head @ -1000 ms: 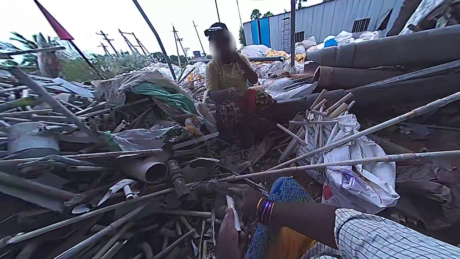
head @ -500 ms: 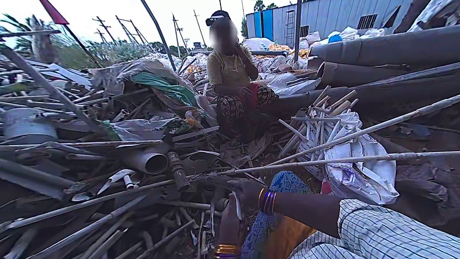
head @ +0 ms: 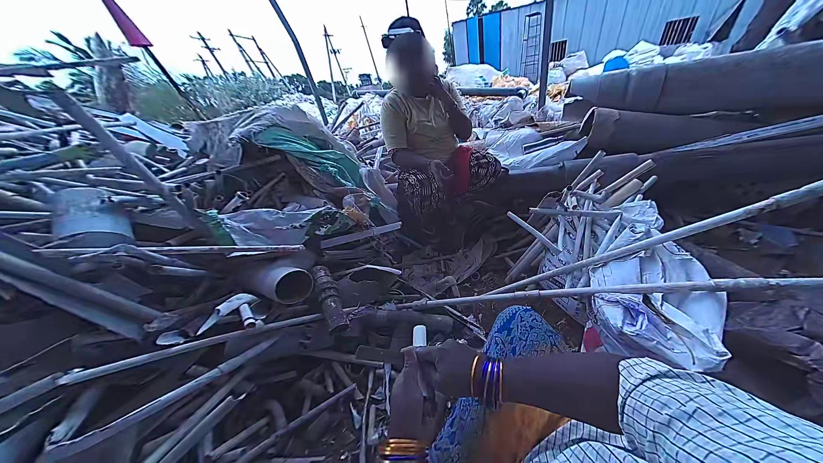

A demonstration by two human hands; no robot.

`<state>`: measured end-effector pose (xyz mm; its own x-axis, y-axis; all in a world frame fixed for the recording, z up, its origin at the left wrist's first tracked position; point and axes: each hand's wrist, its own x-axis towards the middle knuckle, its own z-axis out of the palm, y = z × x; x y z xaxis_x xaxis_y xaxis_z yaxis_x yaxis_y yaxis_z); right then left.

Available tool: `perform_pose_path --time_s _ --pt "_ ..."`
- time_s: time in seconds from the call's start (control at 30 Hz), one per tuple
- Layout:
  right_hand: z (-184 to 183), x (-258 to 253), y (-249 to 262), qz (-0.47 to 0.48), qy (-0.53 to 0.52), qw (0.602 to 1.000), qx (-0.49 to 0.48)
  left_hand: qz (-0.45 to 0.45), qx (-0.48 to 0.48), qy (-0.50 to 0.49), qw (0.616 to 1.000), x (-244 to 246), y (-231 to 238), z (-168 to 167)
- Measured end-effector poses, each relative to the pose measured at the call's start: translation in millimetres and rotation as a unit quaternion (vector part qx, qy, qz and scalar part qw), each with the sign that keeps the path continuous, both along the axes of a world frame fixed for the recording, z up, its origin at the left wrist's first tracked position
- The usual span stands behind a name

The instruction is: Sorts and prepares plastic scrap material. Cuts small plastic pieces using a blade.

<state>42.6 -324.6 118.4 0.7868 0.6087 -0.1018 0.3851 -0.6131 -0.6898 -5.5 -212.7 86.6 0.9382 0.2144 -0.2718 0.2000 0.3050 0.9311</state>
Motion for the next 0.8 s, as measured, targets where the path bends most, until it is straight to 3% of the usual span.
perform_pose_path --time_s 0.17,0.3,0.47,0.63,0.8 --pt "-10 28 -3 -0.058 -0.018 0.998 -0.022 -0.025 -0.014 0.039 0.999 -5 -4 4" --pt "-3 4 -2 -0.011 0.001 1.0 0.001 -0.012 -0.08 0.022 0.997 -1 4 4" --pt "-18 28 -5 -0.065 -0.017 0.998 0.0 -0.032 -0.073 0.056 0.995 -4 -4 5" --pt "-1 0 -2 0.015 -0.006 1.0 0.02 -0.006 -0.076 0.03 0.997 -1 8 5" --pt "-7 23 0 -0.035 -0.021 0.999 0.005 -0.038 -0.074 0.017 0.996 -9 1 8"
